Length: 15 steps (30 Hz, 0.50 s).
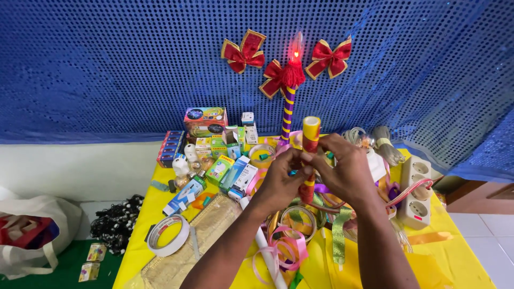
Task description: Decorating a cylindrical tube with colorful ribbons and adhesive tape
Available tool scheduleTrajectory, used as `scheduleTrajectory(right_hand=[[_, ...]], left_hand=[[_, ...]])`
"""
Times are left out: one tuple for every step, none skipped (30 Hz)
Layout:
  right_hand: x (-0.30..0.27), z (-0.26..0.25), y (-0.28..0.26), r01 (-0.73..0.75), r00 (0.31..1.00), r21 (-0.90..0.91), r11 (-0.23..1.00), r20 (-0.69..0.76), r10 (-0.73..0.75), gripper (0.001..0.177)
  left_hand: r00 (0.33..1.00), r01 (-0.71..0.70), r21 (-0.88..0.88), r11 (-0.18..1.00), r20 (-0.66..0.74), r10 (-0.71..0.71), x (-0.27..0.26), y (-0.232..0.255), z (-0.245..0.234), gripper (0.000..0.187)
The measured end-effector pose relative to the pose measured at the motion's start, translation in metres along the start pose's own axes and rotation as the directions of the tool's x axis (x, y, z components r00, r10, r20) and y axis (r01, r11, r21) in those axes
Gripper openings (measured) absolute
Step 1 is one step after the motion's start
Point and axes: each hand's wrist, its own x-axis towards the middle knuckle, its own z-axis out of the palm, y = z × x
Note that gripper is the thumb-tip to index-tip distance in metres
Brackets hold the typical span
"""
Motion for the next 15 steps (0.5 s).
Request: scheduleTrajectory(right_hand=[[-0.001, 0.000, 0.001, -0.002, 1.000, 0.000, 1.000, 0.001, 0.002, 0.011], [-0.001, 0.000, 0.003, 0.004, 1.000, -0.011, 1.000, 0.021, -0.003, 0.011], [-0.001, -0.001, 0.004, 0.009, 0.999, -0.021, 1.000, 0.041, -0.008, 0.013], [0.001, -0.002, 0.000, 0.010, 0.999, -0.020, 1.000, 0.042, -0.010, 0.013], [0.002, -0.004, -0.003, 0.014, 0.997, -0.024, 1.000, 0.073, -0.012, 0.014], [0.003, -0.006, -0.007, 0.013, 0.995, -0.027, 1.000, 0.104, -0.010, 0.015], [0.001, -0.004, -0.003, 0.011, 0.994, -0.027, 1.000, 0.106, -0.008, 0.015], [0.001, -0.003, 0.002, 0.025, 0.988, -0.029, 0.999, 0.150, -0.021, 0.017], [0.000, -0.001, 0.006, 0.040, 0.980, -0.030, 0.999, 0.194, -0.033, 0.019], [0.000, 0.002, 0.008, 0.037, 0.980, -0.028, 0.999, 0.196, -0.030, 0.019], [0.000, 0.004, 0.010, 0.021, 0.969, -0.023, 1.000, 0.247, -0.014, 0.019], [0.000, 0.007, 0.012, 0.005, 0.955, -0.019, 1.000, 0.297, 0.001, 0.019], [0.000, 0.008, 0.012, 0.003, 0.954, -0.019, 1.000, 0.299, 0.003, 0.019], [-0.001, 0.010, 0.012, -0.006, 0.950, 0.003, 1.000, 0.311, 0.004, 0.019], [-0.001, 0.011, 0.012, -0.014, 0.947, 0.025, 1.000, 0.323, 0.006, 0.019]], left_hand=[[1.000, 0.002, -0.001, 1.000, 0.000, -0.002, -0.002, 0.008, 0.000, 0.027], [1.000, -0.001, 0.072, 0.997, 0.018, 0.000, -0.001, 0.017, -0.001, 0.028], [0.999, -0.005, 0.145, 0.989, 0.036, 0.000, -0.002, 0.026, -0.002, 0.029], [0.999, -0.005, 0.145, 0.989, 0.034, 0.000, -0.001, 0.038, -0.006, 0.029], [0.999, -0.014, 0.197, 0.980, 0.051, 0.004, -0.001, 0.049, -0.010, 0.032], [0.998, -0.020, 0.247, 0.969, 0.069, 0.003, -0.002, 0.059, -0.013, 0.034], [0.998, -0.017, 0.246, 0.969, 0.068, 0.001, -0.002, 0.070, -0.017, 0.034], [0.997, -0.051, 0.251, 0.967, 0.075, 0.033, -0.002, 0.082, -0.021, 0.042], [0.995, -0.084, 0.255, 0.963, 0.081, 0.065, -0.001, 0.093, -0.024, 0.050], [0.995, -0.080, 0.254, 0.964, 0.080, 0.061, -0.001, 0.086, -0.029, 0.050], [0.992, -0.097, 0.237, 0.967, 0.101, 0.075, -0.001, 0.079, -0.034, 0.056], [0.988, -0.116, 0.218, 0.969, 0.122, 0.091, 0.000, 0.072, -0.039, 0.062], [0.989, -0.113, 0.217, 0.970, 0.120, 0.088, 0.000, 0.080, -0.037, 0.062], [0.986, -0.105, 0.229, 0.968, 0.151, 0.072, -0.001, 0.089, -0.035, 0.054], [0.982, -0.099, 0.242, 0.965, 0.181, 0.055, -0.001, 0.097, -0.034, 0.048]])
